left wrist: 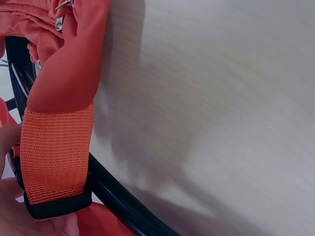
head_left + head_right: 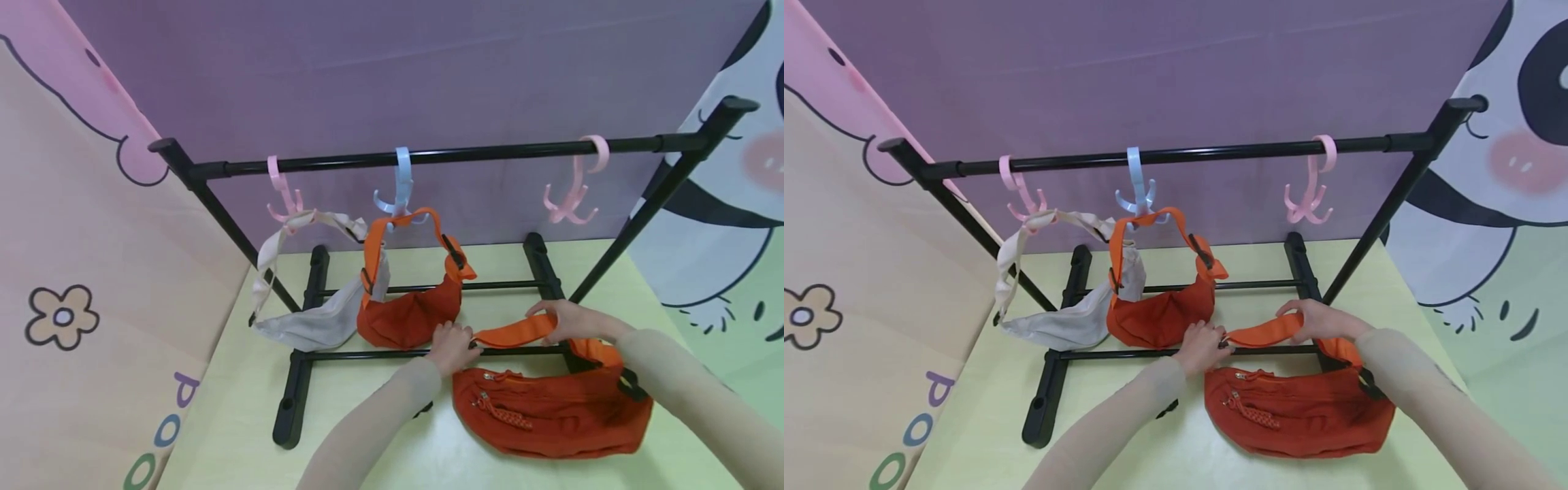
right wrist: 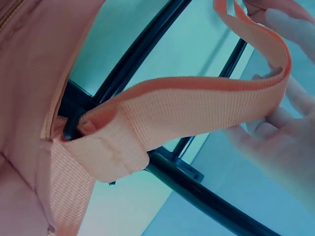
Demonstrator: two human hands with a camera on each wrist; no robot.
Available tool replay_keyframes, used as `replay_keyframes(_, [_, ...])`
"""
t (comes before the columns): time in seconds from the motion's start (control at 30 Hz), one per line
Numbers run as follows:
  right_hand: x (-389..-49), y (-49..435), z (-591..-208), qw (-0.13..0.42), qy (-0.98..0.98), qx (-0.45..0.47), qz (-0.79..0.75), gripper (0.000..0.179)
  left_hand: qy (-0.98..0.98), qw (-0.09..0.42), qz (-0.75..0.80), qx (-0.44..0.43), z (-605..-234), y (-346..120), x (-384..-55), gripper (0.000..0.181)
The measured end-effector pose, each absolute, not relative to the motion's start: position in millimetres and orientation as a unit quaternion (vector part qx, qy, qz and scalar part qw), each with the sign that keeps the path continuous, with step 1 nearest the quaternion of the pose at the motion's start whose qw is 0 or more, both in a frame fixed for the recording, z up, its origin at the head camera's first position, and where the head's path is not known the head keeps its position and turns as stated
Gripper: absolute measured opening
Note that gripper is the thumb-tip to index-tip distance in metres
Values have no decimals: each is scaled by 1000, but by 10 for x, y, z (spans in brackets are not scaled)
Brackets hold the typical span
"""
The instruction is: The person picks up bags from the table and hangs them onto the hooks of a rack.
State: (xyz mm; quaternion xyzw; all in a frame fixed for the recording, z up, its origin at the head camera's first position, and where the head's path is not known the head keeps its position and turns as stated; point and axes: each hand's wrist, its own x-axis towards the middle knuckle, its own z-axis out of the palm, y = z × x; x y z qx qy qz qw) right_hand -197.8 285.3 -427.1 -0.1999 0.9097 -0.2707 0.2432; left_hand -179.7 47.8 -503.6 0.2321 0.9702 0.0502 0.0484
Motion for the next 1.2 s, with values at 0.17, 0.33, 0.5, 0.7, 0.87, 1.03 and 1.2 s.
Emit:
replay_keyframes(0.17, [-1924,2822,-4231,206,920,-214,-257,50,971,55,61,225,-5001,464,-1795,27])
replay_keyframes(0.33, [-1887,2827,-4225,168,929,-208,-256,43,970,58,68,226,-4947,439,-1791,26])
replay_keyframes(0.5, [-1845,2845,-4180,149,930,-201,-270,41,968,42,83,234,-4932,403,-1798,23])
replay_keyframes(0.7, [-1812,2869,-4107,133,929,-204,-278,38,960,15,125,251,-4891,348,-1782,22])
replay_keyframes(0.87, [-1786,2864,-4032,121,931,-201,-281,37,950,0,174,260,-4833,318,-1755,13])
replay_keyframes(1.03, [-1747,2844,-3921,100,932,-204,-282,35,937,27,244,250,-4777,298,-1724,20])
replay_keyframes(1.2, [-1726,2853,-3802,75,940,-204,-264,31,913,59,327,238,-4709,281,-1688,26])
